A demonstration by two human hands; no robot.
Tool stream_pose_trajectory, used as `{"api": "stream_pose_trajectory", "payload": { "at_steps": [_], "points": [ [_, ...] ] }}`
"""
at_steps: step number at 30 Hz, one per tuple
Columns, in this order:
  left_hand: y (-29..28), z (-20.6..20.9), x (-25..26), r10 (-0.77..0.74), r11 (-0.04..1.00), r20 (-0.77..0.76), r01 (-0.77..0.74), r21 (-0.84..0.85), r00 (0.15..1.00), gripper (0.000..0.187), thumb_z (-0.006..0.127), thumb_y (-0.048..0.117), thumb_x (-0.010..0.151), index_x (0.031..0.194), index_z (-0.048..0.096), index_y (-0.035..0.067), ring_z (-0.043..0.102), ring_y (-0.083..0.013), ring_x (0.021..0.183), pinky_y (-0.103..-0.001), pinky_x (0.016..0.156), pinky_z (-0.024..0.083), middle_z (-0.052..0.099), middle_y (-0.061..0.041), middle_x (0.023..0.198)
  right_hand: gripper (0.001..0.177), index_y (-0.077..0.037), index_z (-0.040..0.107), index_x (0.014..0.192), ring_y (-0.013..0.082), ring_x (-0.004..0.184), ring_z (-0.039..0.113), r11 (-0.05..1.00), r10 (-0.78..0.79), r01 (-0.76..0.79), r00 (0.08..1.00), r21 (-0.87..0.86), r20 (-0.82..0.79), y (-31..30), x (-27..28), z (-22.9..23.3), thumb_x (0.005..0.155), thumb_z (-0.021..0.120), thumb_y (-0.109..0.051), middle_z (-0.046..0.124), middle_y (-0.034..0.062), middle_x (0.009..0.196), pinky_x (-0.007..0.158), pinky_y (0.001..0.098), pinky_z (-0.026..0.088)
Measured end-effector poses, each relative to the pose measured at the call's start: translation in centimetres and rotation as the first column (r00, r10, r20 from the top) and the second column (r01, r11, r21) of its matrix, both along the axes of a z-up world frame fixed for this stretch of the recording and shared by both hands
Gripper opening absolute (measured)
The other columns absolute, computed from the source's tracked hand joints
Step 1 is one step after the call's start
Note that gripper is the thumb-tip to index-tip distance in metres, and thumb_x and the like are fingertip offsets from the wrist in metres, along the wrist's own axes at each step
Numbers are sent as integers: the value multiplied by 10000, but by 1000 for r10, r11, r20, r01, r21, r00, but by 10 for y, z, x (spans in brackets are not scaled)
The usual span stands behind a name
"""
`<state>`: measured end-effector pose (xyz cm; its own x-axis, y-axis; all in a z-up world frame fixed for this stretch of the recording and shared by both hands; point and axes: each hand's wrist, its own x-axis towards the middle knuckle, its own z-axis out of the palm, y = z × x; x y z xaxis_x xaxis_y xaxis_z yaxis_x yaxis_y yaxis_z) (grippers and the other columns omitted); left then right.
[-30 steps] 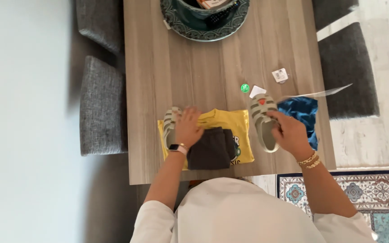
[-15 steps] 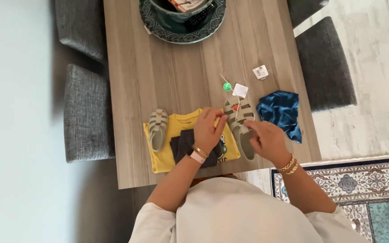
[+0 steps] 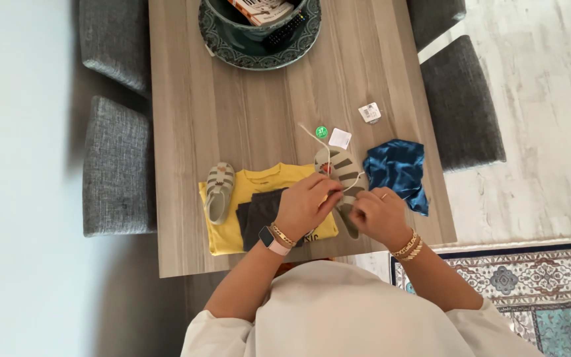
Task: Cleaning a table and then organizing and folding children's clothing items and accessories.
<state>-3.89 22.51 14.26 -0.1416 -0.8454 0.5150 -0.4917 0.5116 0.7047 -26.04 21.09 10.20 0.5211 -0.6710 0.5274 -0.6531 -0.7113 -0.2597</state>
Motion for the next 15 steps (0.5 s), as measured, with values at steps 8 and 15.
{"api": "stream_pose_trajectory", "payload": {
  "at_steps": [8, 15],
  "points": [
    [-5, -10, -36, 107, 927, 307, -206, 312, 946, 234, 768, 298, 875, 892, 642, 101, 693, -306, 732, -417, 562, 527, 686, -67, 886, 237, -141, 561, 800, 200, 736, 601, 964, 190, -200, 979, -177, -72, -5, 1, 16, 727, 781, -92, 670, 21, 872, 669, 340, 472],
    [-11, -9, -25, 47, 939, 72, -68, 337, 996, 153, 738, 243, 926, 974, 680, 110, 716, -263, 721, -355, 597, 533, 738, -76, 837, 237, -129, 588, 861, 221, 705, 592, 996, 91, -90, 994, 23, -52, -12, -13, 12, 723, 778, -94, 642, 24, 810, 671, 358, 486]
  ]
}}
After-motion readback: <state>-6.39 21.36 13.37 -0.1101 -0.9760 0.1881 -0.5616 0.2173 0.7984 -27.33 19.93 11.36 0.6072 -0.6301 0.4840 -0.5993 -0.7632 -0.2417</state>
